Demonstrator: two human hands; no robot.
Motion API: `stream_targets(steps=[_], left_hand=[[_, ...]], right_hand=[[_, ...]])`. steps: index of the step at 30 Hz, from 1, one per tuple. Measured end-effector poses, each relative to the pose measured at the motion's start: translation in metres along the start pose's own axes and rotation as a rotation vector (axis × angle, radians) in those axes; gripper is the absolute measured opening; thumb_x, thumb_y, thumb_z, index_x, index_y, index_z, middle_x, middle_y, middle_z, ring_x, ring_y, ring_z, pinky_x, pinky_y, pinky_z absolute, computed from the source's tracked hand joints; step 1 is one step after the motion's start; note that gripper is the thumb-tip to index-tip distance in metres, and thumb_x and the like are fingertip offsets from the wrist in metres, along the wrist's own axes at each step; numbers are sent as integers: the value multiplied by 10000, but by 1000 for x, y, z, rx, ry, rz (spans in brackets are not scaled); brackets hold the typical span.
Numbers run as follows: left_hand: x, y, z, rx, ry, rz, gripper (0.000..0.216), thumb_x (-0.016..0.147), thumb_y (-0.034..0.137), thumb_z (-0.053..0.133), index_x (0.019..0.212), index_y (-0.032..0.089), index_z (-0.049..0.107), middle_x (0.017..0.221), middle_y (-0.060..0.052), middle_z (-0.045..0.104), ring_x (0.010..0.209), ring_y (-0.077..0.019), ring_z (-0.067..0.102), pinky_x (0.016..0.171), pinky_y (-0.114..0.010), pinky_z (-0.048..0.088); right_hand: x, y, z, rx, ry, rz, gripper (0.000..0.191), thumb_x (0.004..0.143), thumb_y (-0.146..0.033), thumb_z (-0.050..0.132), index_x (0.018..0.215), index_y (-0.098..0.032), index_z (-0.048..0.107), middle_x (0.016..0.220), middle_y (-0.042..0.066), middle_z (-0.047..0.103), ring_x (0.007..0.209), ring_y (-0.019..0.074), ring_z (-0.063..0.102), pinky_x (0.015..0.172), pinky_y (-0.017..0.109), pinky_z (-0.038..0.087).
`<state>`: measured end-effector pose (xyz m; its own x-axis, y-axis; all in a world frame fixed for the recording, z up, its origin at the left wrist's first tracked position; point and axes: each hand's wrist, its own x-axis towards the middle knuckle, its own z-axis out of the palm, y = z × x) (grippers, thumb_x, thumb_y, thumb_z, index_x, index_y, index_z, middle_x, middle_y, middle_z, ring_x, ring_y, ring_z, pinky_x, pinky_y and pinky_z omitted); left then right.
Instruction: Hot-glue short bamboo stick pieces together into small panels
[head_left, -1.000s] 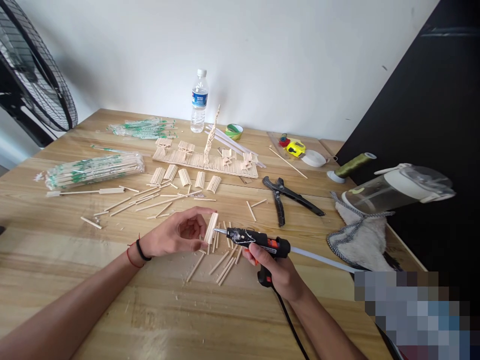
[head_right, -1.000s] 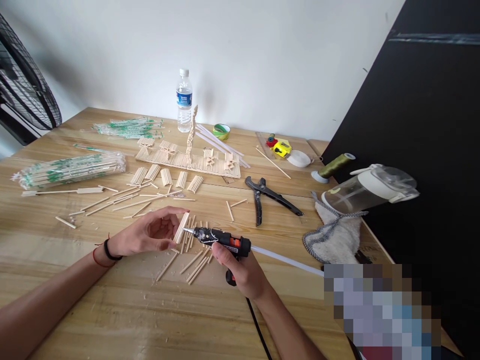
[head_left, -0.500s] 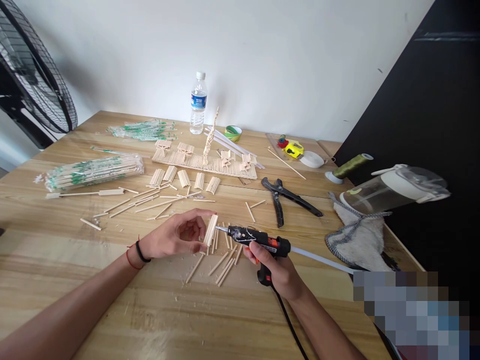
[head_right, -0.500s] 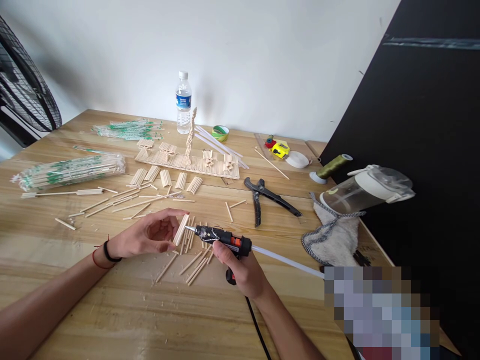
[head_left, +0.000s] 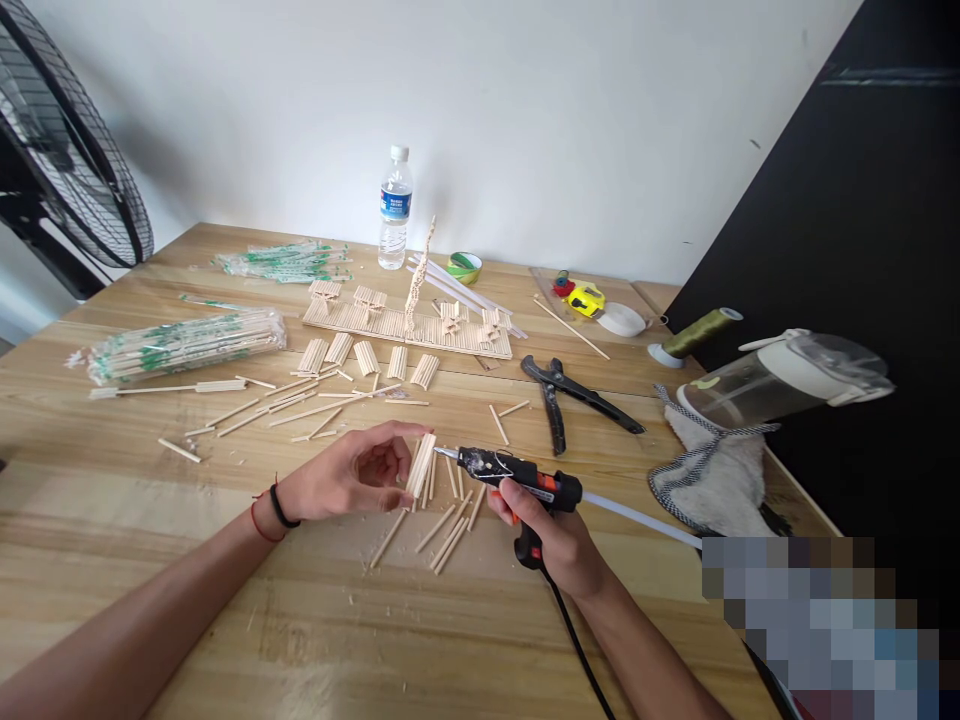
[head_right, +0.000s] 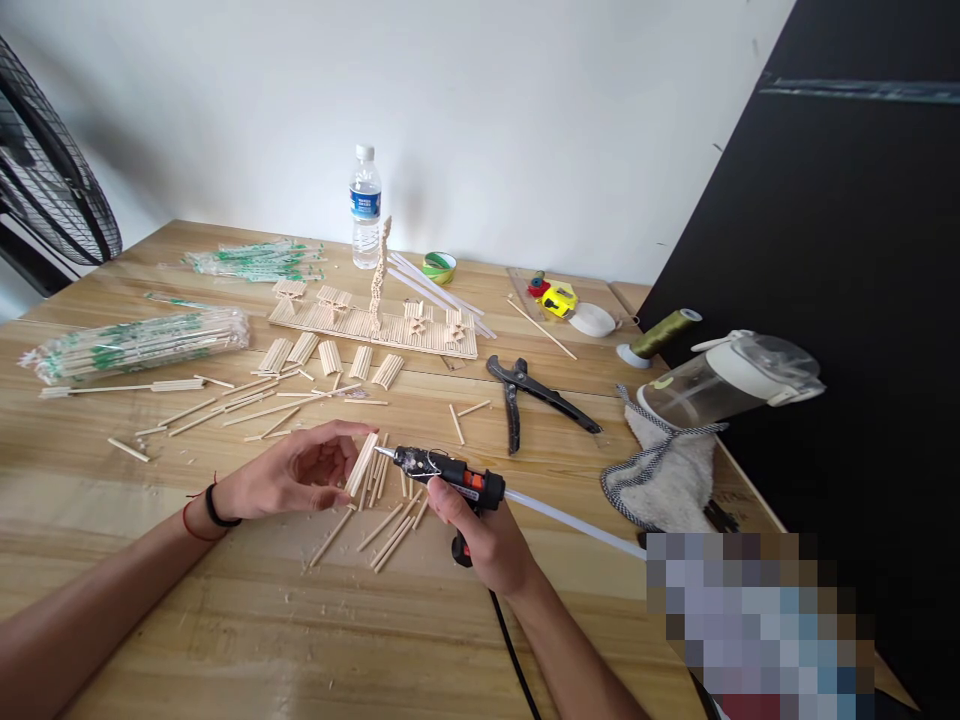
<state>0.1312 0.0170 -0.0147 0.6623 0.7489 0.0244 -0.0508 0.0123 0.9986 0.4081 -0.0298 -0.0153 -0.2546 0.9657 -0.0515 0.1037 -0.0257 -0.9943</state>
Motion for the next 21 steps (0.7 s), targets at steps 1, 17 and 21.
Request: stream_targets(steps=[1, 17, 21], left_hand=[[0, 0, 0, -1, 1, 0, 685, 843, 216, 844, 1469, 203, 566, 882, 10, 591, 788, -138, 551, 723, -276, 447], [-1, 3, 1, 23, -1, -35, 693, 829, 241, 849, 1467, 210, 579, 892, 11, 574, 796, -143, 542, 720, -272, 434], [-1, 4, 2, 32, 0, -35, 685, 827, 241, 845, 1455, 197, 574, 883, 19, 562, 785, -137, 534, 706, -266, 419]], right_hand=[[1, 1, -1, -4, -2, -8, 571, 964, -714, 559, 679, -226, 478, 675, -3, 451, 641, 177, 413, 632, 348, 342], [7, -4, -7, -162, 193, -24, 564, 977, -701, 543, 676, -225, 558, 698, 24, 526, 691, 204, 488, 627, 342, 385], [7, -4, -11, -199, 219, 87, 540, 954, -728, 558, 784, -223, 640, 657, -7, 464, 612, 179, 426, 519, 308, 314]])
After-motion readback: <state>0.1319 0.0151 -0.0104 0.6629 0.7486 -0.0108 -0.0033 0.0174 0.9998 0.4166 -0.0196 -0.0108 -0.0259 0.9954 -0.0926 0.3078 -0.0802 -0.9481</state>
